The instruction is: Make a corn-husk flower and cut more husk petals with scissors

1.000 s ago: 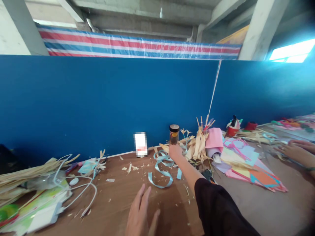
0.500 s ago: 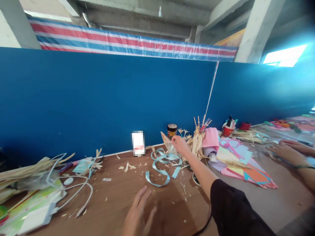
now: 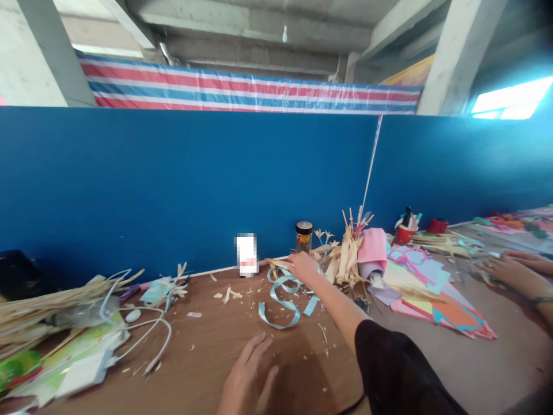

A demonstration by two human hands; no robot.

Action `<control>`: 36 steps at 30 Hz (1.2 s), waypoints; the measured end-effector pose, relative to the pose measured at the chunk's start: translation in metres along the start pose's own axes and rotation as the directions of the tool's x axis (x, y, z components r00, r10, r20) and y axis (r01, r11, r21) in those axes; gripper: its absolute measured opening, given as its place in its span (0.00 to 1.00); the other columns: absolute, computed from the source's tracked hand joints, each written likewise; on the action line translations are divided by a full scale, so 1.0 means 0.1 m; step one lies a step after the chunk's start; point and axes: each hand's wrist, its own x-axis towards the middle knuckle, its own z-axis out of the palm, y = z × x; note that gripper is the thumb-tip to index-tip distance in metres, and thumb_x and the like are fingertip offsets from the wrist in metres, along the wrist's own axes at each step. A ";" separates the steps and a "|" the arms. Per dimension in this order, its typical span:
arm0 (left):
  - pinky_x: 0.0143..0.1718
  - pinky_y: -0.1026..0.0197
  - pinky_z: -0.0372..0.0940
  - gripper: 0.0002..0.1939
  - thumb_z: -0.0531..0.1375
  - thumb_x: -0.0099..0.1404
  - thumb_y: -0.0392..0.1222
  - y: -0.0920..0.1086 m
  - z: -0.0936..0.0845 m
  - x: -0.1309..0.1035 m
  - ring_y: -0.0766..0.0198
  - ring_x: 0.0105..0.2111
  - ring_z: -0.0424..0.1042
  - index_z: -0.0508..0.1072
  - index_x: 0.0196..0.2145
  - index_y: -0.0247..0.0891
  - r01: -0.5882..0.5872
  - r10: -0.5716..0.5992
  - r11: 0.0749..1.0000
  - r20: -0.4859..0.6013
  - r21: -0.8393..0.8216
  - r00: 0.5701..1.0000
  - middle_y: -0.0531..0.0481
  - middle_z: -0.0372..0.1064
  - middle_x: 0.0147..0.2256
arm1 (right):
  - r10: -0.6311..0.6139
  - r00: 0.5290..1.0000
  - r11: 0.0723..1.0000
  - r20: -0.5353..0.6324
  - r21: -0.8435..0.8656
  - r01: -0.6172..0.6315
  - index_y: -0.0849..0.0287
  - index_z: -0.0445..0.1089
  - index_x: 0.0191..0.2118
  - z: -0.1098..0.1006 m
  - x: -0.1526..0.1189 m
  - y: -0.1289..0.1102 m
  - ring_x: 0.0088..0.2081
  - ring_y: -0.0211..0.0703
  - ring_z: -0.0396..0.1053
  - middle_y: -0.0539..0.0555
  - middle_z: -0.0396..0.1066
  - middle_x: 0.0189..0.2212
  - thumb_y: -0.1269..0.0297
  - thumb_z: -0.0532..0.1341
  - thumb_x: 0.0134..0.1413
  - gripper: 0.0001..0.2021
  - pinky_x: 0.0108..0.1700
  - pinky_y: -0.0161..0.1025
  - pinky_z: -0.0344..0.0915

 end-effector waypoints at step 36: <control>0.30 0.64 0.64 0.22 0.57 0.53 0.51 -0.05 -0.20 0.66 0.63 0.29 0.70 0.72 0.40 0.31 0.443 -0.528 0.377 0.204 -0.813 0.824 0.44 0.73 0.32 | 0.113 0.979 0.130 0.172 0.974 -0.186 0.59 0.63 0.28 0.14 -1.19 -1.04 0.22 0.37 0.65 0.47 0.66 0.19 0.55 0.61 0.43 0.12 0.26 0.34 0.63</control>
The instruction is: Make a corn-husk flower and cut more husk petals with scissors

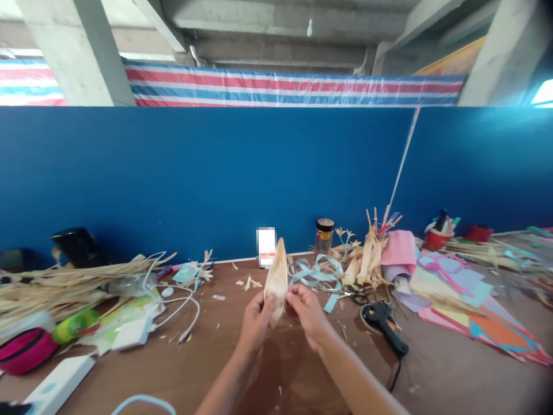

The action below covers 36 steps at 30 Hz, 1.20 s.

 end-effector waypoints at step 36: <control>0.25 0.67 0.58 0.14 0.52 0.59 0.49 -0.44 0.01 -0.20 0.65 0.25 0.64 0.67 0.28 0.34 -0.066 0.099 0.965 -0.119 0.252 0.988 0.51 0.65 0.23 | -0.234 0.972 0.882 -0.031 -0.426 0.199 0.58 0.59 0.30 0.02 -0.16 0.52 0.25 0.37 0.62 0.48 0.64 0.23 0.59 0.50 0.55 0.09 0.28 0.32 0.58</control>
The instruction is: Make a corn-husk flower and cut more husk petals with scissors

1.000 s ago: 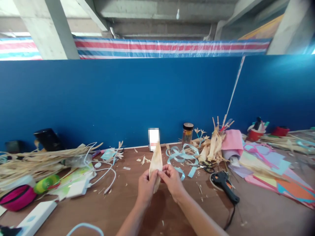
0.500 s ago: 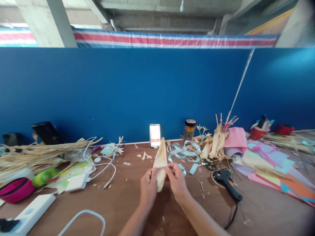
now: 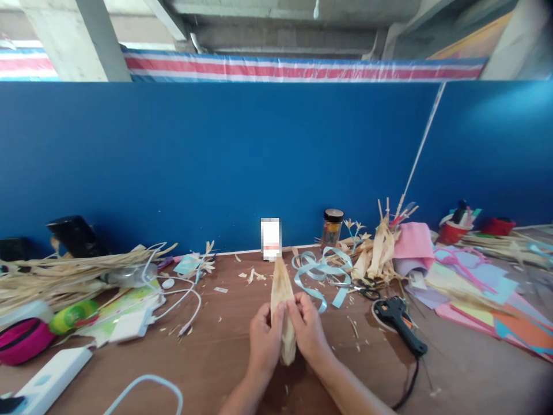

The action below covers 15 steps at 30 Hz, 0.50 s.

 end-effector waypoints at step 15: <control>0.18 0.69 0.52 0.20 0.55 0.54 0.55 0.00 -0.03 0.07 0.71 0.17 0.57 0.66 0.21 0.33 0.132 -0.136 0.989 -0.062 -0.067 0.989 0.54 0.61 0.17 | -0.085 0.986 0.965 -0.145 -0.260 0.045 0.57 0.59 0.27 -0.06 0.02 -0.04 0.24 0.36 0.59 0.47 0.61 0.21 0.60 0.48 0.56 0.10 0.27 0.32 0.53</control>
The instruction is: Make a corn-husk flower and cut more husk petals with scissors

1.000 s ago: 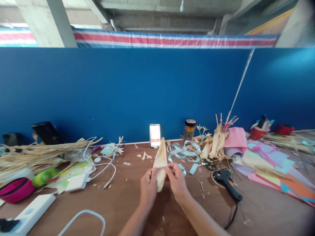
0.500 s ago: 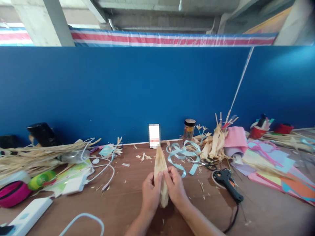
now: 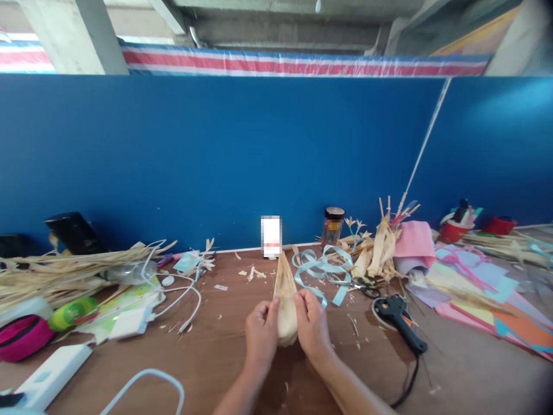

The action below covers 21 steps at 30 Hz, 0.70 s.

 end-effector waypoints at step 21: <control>0.21 0.70 0.57 0.12 0.66 0.44 0.42 -0.01 -0.04 0.05 0.74 0.18 0.61 0.71 0.24 0.31 0.273 -0.194 0.905 0.255 -0.325 0.947 0.54 0.65 0.18 | 0.041 0.998 0.971 0.041 0.235 -0.050 0.59 0.61 0.22 -0.04 0.10 0.09 0.22 0.34 0.55 0.46 0.59 0.18 0.59 0.53 0.51 0.12 0.24 0.30 0.53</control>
